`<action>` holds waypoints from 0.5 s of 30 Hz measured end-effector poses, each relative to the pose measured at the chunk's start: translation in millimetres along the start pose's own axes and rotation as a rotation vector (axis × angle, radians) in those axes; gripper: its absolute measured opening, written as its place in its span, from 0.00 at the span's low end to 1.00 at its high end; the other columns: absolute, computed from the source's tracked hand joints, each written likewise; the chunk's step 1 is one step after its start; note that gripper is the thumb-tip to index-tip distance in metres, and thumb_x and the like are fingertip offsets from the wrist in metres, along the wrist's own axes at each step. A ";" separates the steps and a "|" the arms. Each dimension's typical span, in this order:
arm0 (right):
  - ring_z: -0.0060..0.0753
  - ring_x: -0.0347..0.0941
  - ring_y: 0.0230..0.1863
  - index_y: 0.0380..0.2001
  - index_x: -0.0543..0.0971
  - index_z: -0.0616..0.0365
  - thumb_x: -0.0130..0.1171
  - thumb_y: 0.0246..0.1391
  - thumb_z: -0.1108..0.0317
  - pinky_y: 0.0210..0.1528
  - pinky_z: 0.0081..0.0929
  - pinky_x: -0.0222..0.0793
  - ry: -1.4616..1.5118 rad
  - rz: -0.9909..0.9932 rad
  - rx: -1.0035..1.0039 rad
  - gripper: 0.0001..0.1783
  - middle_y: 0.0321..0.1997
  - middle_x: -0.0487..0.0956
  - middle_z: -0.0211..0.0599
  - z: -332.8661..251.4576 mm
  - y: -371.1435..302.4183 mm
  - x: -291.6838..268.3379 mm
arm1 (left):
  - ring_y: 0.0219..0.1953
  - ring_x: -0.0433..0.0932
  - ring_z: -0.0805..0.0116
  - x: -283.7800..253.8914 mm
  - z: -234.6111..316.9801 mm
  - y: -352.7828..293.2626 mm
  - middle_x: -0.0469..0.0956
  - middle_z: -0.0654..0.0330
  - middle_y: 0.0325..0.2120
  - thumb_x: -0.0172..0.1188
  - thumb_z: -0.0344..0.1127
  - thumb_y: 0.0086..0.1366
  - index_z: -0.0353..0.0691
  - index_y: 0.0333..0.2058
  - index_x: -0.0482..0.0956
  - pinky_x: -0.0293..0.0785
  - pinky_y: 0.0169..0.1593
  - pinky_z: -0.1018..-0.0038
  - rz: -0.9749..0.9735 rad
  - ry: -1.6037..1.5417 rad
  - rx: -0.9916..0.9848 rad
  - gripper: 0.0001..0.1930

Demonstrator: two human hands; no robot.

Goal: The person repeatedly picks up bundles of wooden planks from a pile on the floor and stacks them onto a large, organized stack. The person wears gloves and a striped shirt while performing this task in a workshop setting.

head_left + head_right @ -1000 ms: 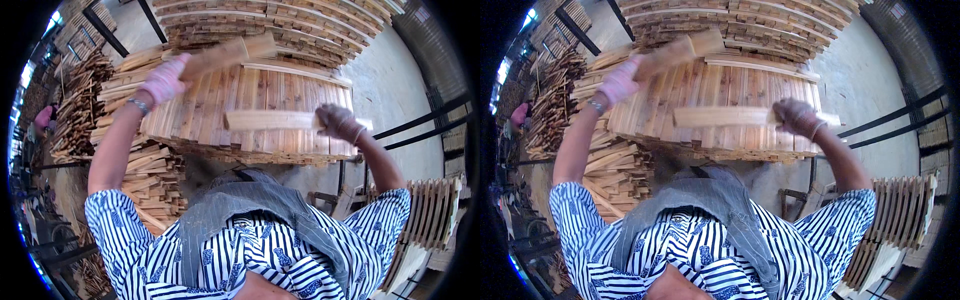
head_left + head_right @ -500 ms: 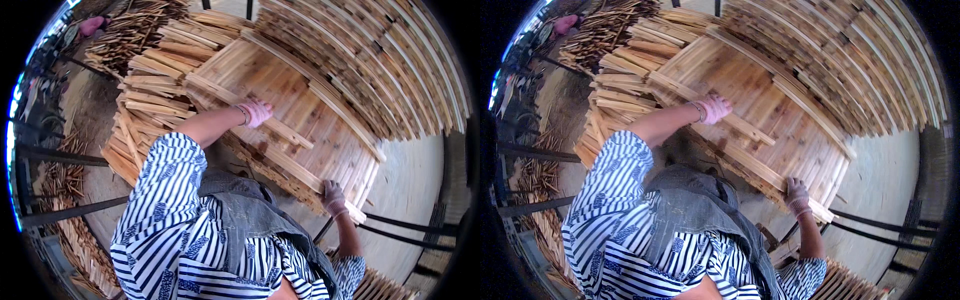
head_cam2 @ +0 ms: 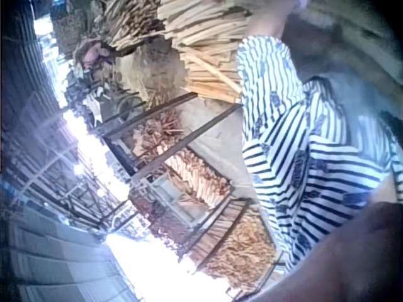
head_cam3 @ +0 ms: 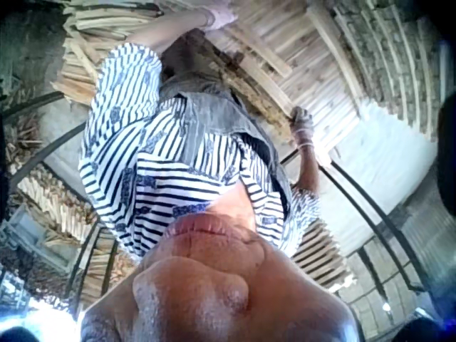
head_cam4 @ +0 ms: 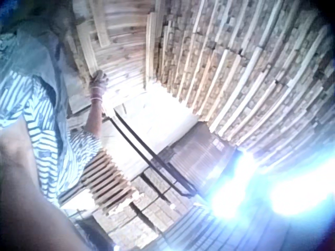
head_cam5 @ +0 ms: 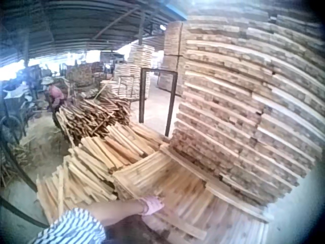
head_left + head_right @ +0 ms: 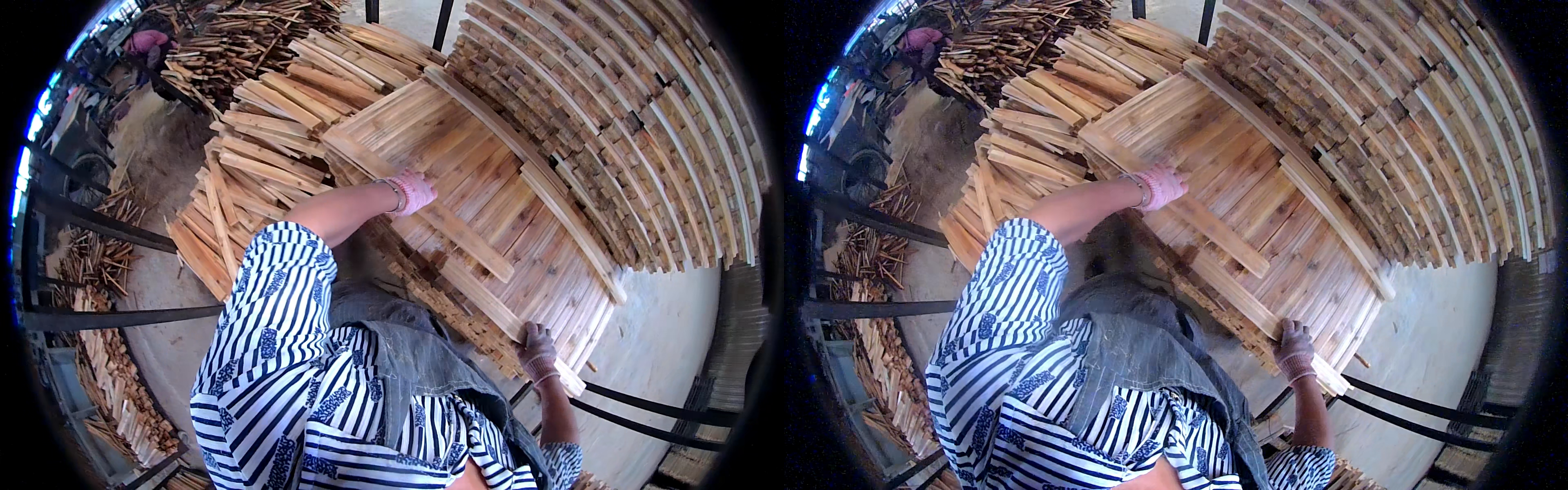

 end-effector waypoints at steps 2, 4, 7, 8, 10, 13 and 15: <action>0.59 0.71 0.53 0.51 0.71 0.54 0.71 0.45 0.62 0.54 0.48 0.71 0.005 0.028 -0.012 0.30 0.50 0.75 0.49 -1.8 1.5 -1.3 | 0.66 0.66 0.49 -4.5 -3.2 -0.7 0.65 0.53 0.65 0.60 0.30 0.61 0.44 0.60 0.69 0.66 0.64 0.44 0.079 -0.043 0.004 0.27; 0.59 0.71 0.53 0.50 0.72 0.54 0.71 0.45 0.63 0.54 0.48 0.71 0.001 -0.011 0.030 0.29 0.50 0.75 0.50 -1.7 2.7 -0.7 | 0.65 0.68 0.50 -7.0 -5.2 -4.5 0.66 0.51 0.64 0.57 0.30 0.62 0.43 0.59 0.71 0.68 0.63 0.49 0.099 -0.066 0.056 0.24; 0.59 0.71 0.51 0.48 0.72 0.54 0.70 0.47 0.63 0.52 0.49 0.71 0.037 0.066 -0.040 0.26 0.48 0.76 0.50 0.6 1.9 -1.2 | 0.60 0.73 0.50 -8.2 -11.1 -8.4 0.70 0.48 0.61 0.55 0.29 0.62 0.41 0.56 0.74 0.73 0.60 0.57 0.092 -0.047 0.115 0.22; 0.59 0.72 0.51 0.48 0.72 0.54 0.70 0.47 0.63 0.52 0.49 0.71 0.073 0.075 -0.043 0.26 0.47 0.76 0.50 2.3 1.1 -0.8 | 0.58 0.76 0.50 -7.9 -12.2 -8.9 0.73 0.47 0.58 0.55 0.29 0.61 0.40 0.55 0.75 0.74 0.59 0.59 0.140 -0.056 0.136 0.21; 0.58 0.72 0.50 0.46 0.73 0.54 0.66 0.51 0.65 0.51 0.50 0.70 0.168 0.116 -0.085 0.20 0.44 0.77 0.49 4.5 1.0 -0.9 | 0.53 0.79 0.50 -6.8 -15.3 -7.2 0.78 0.46 0.51 0.55 0.27 0.59 0.38 0.50 0.78 0.76 0.56 0.57 0.137 0.019 0.204 0.19; 0.58 0.72 0.49 0.44 0.73 0.54 0.59 0.54 0.68 0.51 0.49 0.70 0.160 0.134 -0.045 0.14 0.44 0.77 0.50 7.7 4.2 -2.4 | 0.59 0.74 0.49 -4.6 -19.6 -2.5 0.74 0.45 0.55 0.56 0.21 0.55 0.37 0.49 0.76 0.73 0.60 0.59 0.093 -0.115 0.127 0.20; 0.55 0.72 0.54 0.47 0.73 0.54 0.62 0.52 0.65 0.54 0.46 0.72 0.094 0.070 0.017 0.19 0.51 0.77 0.47 8.6 6.6 -4.6 | 0.63 0.69 0.50 -5.2 -20.9 0.3 0.70 0.47 0.59 0.56 0.20 0.54 0.38 0.53 0.74 0.69 0.64 0.60 0.080 -0.121 0.109 0.25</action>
Point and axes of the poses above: each hand's wrist, its own y-axis towards the middle knuckle, its own x-axis out of the palm, z = x × y, the point moved 1 cm from there along y, towards the middle knuckle
